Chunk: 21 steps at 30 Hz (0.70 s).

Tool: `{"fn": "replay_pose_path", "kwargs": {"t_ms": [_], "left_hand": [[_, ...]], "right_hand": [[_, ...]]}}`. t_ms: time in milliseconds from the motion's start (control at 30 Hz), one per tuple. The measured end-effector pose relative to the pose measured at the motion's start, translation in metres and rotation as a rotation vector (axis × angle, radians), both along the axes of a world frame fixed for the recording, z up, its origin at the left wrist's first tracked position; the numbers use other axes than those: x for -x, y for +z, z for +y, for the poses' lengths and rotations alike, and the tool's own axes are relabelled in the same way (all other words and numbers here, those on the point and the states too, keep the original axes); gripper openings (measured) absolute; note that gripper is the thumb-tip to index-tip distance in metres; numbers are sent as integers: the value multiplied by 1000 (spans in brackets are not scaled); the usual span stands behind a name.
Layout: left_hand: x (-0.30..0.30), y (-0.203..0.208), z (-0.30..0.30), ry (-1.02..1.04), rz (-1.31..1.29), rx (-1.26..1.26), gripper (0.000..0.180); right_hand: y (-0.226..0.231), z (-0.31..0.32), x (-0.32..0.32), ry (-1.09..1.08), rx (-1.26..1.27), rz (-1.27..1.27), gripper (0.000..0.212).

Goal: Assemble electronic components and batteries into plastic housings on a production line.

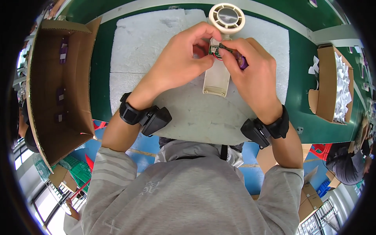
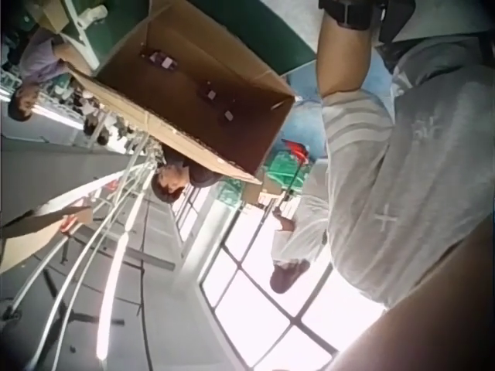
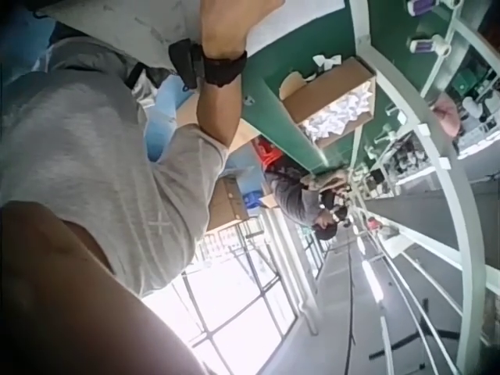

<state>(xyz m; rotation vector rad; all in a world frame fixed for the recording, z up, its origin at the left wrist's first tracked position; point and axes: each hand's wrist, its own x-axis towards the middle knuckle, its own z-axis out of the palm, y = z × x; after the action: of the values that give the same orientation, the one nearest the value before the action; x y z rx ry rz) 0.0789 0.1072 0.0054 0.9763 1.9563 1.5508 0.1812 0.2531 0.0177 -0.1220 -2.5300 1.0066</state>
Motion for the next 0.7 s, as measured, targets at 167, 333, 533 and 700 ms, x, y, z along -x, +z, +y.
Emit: {"fn": "replay_pose_path", "kwargs": {"t_ms": [167,333,533,700], "left_hand": [[4,8,-2,-74,-84,92,34],[3,9,-3,-71,-75,81,34],[4,8,-3,-69,-98,60,33],[7,7,-3,-85,-213,16,30]], "right_hand": [[3,4,0,5,0,-32,15],[5,4,1,9,4,-23,13],[-1,5,0,23,-33,65,16],[1,6,-3,-62,49,-34,19]]}}
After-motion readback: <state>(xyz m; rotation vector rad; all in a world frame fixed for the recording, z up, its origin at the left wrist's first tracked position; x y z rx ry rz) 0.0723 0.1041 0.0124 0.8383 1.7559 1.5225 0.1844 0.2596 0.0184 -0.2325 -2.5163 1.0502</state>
